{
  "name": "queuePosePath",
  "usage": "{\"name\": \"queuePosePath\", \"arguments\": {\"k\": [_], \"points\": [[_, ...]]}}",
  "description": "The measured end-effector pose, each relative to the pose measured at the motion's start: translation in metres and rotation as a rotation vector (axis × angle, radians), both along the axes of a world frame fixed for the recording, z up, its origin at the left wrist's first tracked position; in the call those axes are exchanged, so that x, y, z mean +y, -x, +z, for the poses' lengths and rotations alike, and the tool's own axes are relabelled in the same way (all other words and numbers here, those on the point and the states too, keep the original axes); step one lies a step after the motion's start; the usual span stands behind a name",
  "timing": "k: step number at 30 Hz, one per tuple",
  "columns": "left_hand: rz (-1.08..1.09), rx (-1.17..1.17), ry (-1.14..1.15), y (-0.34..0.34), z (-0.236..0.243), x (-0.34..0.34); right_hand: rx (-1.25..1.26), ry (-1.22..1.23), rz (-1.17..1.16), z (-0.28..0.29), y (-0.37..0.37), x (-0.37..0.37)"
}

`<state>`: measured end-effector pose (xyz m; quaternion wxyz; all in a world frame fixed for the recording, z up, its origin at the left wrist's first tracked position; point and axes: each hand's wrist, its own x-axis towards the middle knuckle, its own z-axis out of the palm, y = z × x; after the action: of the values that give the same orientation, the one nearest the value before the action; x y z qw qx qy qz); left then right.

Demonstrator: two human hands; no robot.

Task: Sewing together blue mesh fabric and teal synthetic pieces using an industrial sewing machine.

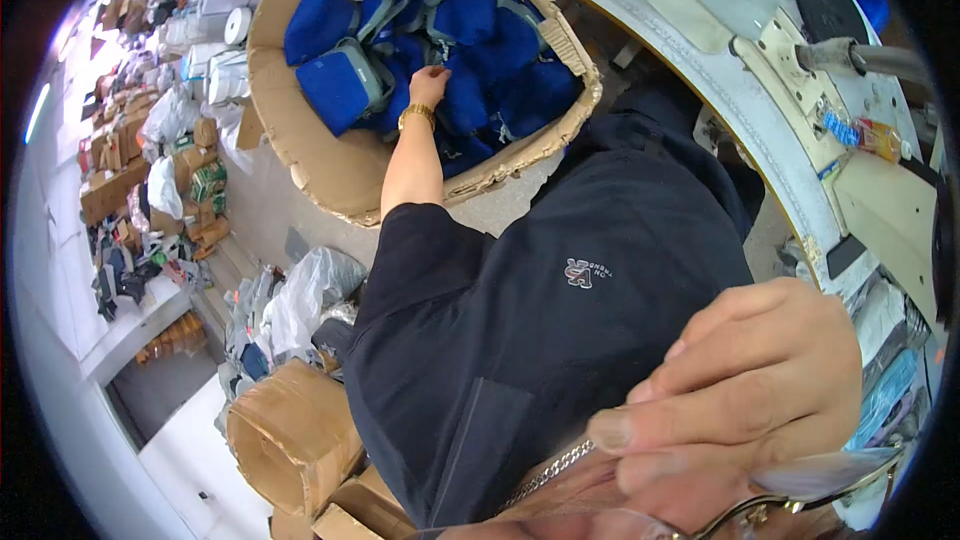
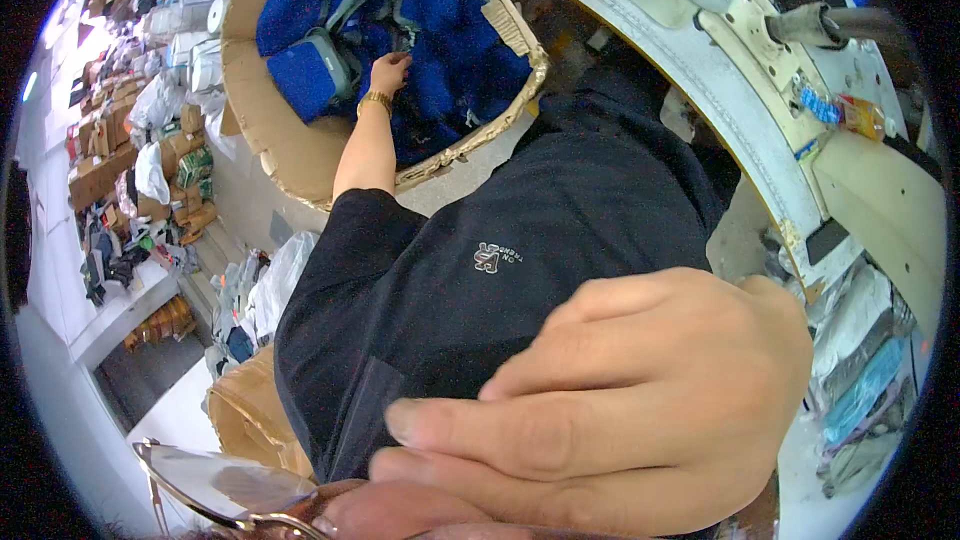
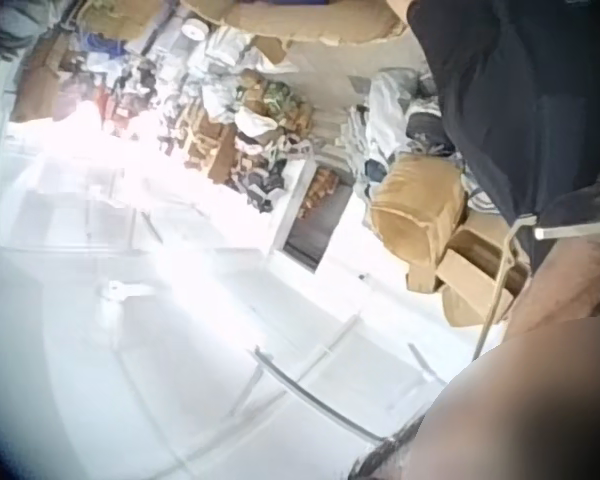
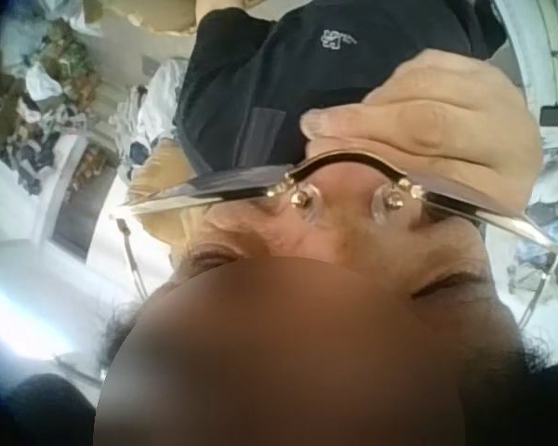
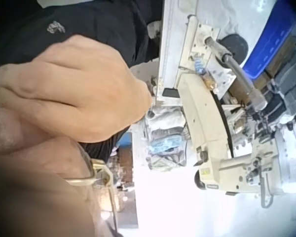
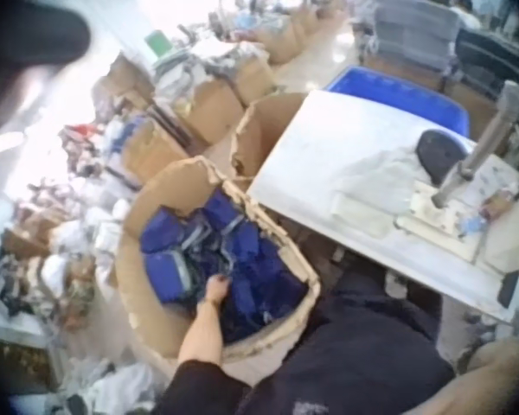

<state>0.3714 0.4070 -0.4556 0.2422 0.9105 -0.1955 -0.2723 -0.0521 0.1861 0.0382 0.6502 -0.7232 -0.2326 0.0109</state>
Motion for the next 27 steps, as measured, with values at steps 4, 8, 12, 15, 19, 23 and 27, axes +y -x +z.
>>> {"name": "queuePosePath", "arguments": {"k": [4, 8, 12, 15, 19, 23, 27], "points": [[-0.023, 0.023, 0.008, 0.011, -0.038, -0.02, 0.118, 0.029, 0.001, -0.01, 0.001, 0.005], [0.171, 0.252, 0.005, 0.024, -0.032, -0.055, -0.194, -0.021, -0.312, -0.046, 0.01, 0.026], [0.556, 0.586, 0.272, 0.043, -0.03, -0.094, 0.524, -0.31, -0.439, -0.066, 0.085, -0.003], [0.792, 0.777, 0.48, 0.04, -0.045, -0.1, 0.437, 0.027, -1.263, -0.125, 0.13, 0.013], [1.038, 0.81, 0.66, 0.033, -0.07, -0.116, 0.773, -0.018, -1.434, -0.218, 0.187, 0.012], [1.228, 0.863, 0.736, 0.035, -0.07, -0.148, 0.883, -0.205, -1.507, -0.271, 0.228, 0.04], [1.169, 0.961, 0.815, 0.013, -0.075, -0.165, 0.939, -0.198, -1.516, -0.287, 0.239, 0.044]]}}
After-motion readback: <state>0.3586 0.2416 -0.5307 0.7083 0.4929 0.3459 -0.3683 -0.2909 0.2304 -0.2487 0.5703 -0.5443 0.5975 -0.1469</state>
